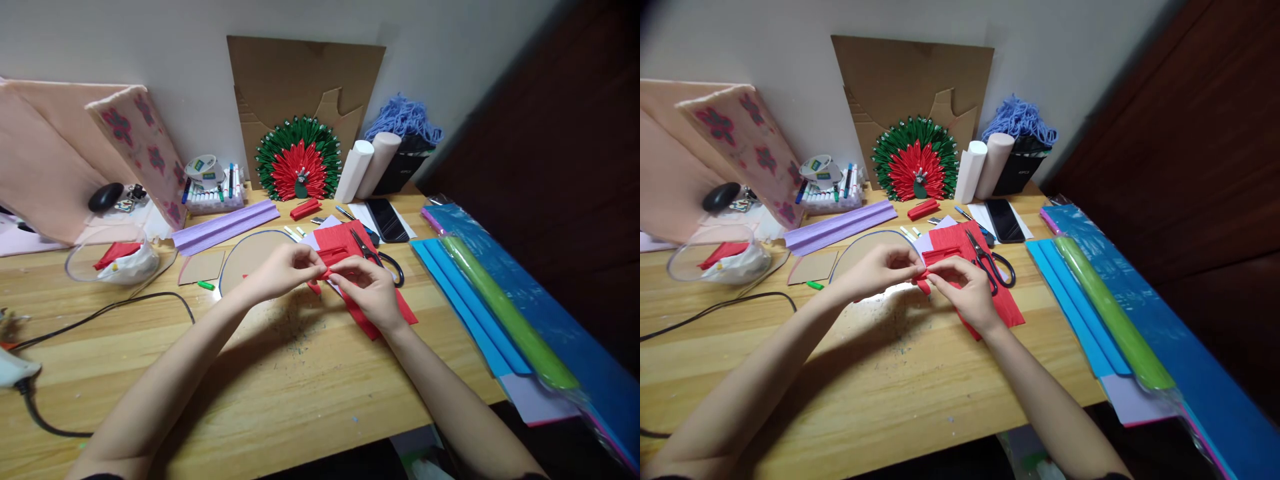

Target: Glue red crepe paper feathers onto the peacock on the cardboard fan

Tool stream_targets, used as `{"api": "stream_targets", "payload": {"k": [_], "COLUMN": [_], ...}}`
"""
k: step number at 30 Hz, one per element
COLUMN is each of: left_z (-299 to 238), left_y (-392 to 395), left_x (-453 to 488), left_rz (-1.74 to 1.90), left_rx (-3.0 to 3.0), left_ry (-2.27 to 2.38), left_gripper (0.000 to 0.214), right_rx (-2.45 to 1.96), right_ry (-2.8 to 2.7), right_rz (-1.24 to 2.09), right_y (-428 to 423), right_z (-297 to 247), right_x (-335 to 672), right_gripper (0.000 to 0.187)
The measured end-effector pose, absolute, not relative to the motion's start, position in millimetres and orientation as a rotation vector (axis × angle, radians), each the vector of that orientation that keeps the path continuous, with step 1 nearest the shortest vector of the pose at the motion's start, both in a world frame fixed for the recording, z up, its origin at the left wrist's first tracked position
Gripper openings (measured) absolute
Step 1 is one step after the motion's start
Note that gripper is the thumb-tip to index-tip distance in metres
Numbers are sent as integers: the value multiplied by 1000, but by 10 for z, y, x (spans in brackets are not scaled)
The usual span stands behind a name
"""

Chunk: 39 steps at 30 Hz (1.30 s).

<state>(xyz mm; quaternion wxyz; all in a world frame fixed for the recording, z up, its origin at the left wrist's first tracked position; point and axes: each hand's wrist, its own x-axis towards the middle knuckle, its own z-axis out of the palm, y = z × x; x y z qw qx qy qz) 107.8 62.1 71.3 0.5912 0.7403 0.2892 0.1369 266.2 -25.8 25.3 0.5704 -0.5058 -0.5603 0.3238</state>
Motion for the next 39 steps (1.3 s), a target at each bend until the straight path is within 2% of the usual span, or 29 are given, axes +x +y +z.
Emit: {"api": "stream_targets", "payload": {"k": [9, 27, 39], "left_z": [755, 648, 691], "left_y": [608, 606, 529], "left_x": [1100, 1116, 1104], "left_rz": [341, 481, 619], "left_rx": [1684, 1729, 2114], "left_ry": [723, 594, 635], "left_gripper": [15, 15, 11], "right_rx": [-1200, -1201, -1197], "right_ry": [-1319, -1324, -1221], "right_rz": [655, 683, 774], "right_y": [-251, -249, -240], "right_z": [251, 244, 226], "right_x": [2660, 2670, 2666], "right_gripper": [10, 7, 11]}}
